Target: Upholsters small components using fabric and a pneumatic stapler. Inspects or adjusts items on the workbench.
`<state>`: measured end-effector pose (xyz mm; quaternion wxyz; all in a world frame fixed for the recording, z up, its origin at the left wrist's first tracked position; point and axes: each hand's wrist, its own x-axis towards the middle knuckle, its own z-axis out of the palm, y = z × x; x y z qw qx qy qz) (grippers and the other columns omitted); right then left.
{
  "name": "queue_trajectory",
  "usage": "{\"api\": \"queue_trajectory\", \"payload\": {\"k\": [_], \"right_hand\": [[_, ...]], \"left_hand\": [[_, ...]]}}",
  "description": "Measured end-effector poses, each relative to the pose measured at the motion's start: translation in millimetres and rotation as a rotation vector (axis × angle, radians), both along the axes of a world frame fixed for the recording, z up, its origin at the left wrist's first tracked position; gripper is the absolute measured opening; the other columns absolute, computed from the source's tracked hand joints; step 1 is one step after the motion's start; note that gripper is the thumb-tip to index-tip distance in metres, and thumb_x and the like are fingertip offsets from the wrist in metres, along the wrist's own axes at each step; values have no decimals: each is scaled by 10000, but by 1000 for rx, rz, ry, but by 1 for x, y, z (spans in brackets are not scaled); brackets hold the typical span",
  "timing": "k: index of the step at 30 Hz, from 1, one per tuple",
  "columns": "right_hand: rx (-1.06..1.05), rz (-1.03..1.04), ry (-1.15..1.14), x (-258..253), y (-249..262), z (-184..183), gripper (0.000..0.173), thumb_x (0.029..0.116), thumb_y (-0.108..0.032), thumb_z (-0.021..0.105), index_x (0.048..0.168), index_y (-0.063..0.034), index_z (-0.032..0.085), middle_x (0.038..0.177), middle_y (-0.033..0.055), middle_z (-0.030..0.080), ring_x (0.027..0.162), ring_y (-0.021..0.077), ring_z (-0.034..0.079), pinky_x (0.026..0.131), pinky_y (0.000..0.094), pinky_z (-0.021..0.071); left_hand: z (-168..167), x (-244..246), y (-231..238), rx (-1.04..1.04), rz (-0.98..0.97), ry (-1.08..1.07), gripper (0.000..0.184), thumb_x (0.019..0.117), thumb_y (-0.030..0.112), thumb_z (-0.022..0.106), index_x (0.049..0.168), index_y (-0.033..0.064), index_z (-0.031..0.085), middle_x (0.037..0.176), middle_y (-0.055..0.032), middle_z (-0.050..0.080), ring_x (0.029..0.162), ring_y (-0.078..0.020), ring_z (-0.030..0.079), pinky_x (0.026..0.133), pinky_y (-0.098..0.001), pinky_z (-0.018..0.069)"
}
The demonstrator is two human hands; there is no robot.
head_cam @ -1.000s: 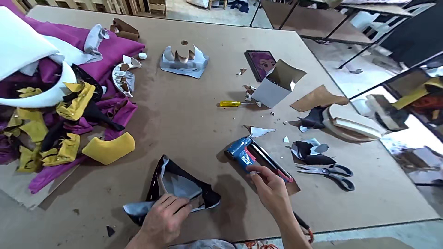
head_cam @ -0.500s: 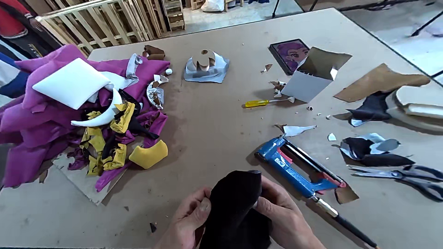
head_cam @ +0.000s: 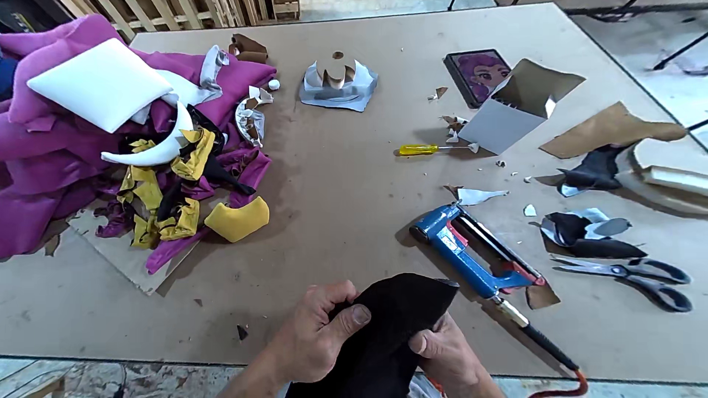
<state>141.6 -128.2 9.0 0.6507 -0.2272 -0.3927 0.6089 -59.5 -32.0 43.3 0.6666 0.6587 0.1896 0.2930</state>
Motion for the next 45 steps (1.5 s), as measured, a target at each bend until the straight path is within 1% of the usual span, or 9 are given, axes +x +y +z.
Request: {"api": "queue_trajectory", "payload": {"k": [9,16,21,24,28,35,39,42,45], "right_hand": [[-126,-159,-59,-13,-25,30,413,907,-307,769,1298,-288,638,1194,-115,738,1097,2,686,966,229,573],[-173,-168,129,-7,-27,9,275,935,-302,728,1193,-210,752,1105,-31,776,1035,53,722,932,270,592],[-227,-263,191,-12,-12,1,339,895,-272,774,1204,-155,697,1092,20,770,1015,113,735,918,329,610],[-251,-281,194,-10,-8,-4,348,891,-290,784,1194,-141,699,1073,50,769,998,139,739,907,357,614],[-204,-171,118,-4,-6,-5,325,876,-255,778,1192,-189,745,1100,2,772,1030,87,723,928,302,589],[-176,-34,168,-1,-15,-11,278,902,-149,747,1180,-158,754,1090,1,773,1004,67,723,910,271,589],[-203,-311,-401,42,-30,9,608,843,-361,824,1389,-242,585,1285,-58,686,1164,84,654,992,314,564],[-58,-526,-1131,60,-44,45,1016,775,-601,817,1598,-358,273,1613,-80,378,1475,144,377,1201,407,364],[-17,-488,-1404,42,-50,72,989,736,-722,777,1526,-256,408,1490,13,541,1449,236,428,1218,567,290]], "left_hand": [[11,20,-10,-77,137,18,240,1045,213,581,885,47,647,712,55,596,643,19,559,601,-168,483],[5,44,-5,-271,102,143,248,1021,190,587,795,96,628,640,81,537,581,7,506,564,-186,431],[6,28,3,-490,-82,34,253,1077,291,462,965,109,596,844,31,627,807,-60,633,767,-282,553],[14,13,4,-431,-162,58,305,976,313,677,1104,36,670,973,-10,719,906,-80,695,827,-301,597],[8,10,-3,-352,42,2,88,945,117,707,871,109,660,820,82,639,767,6,605,712,-194,520],[2,20,-16,-554,82,14,73,962,79,656,893,94,675,807,69,663,752,-9,626,719,-214,535],[7,26,-22,-400,79,82,102,1008,98,611,957,63,693,858,55,679,778,1,640,727,-198,554],[13,34,-29,-292,30,92,132,994,131,639,922,42,705,780,46,665,699,16,610,644,-173,519],[20,47,-36,-278,-11,147,176,990,172,642,879,56,715,734,58,644,660,32,584,603,-158,486]]}}
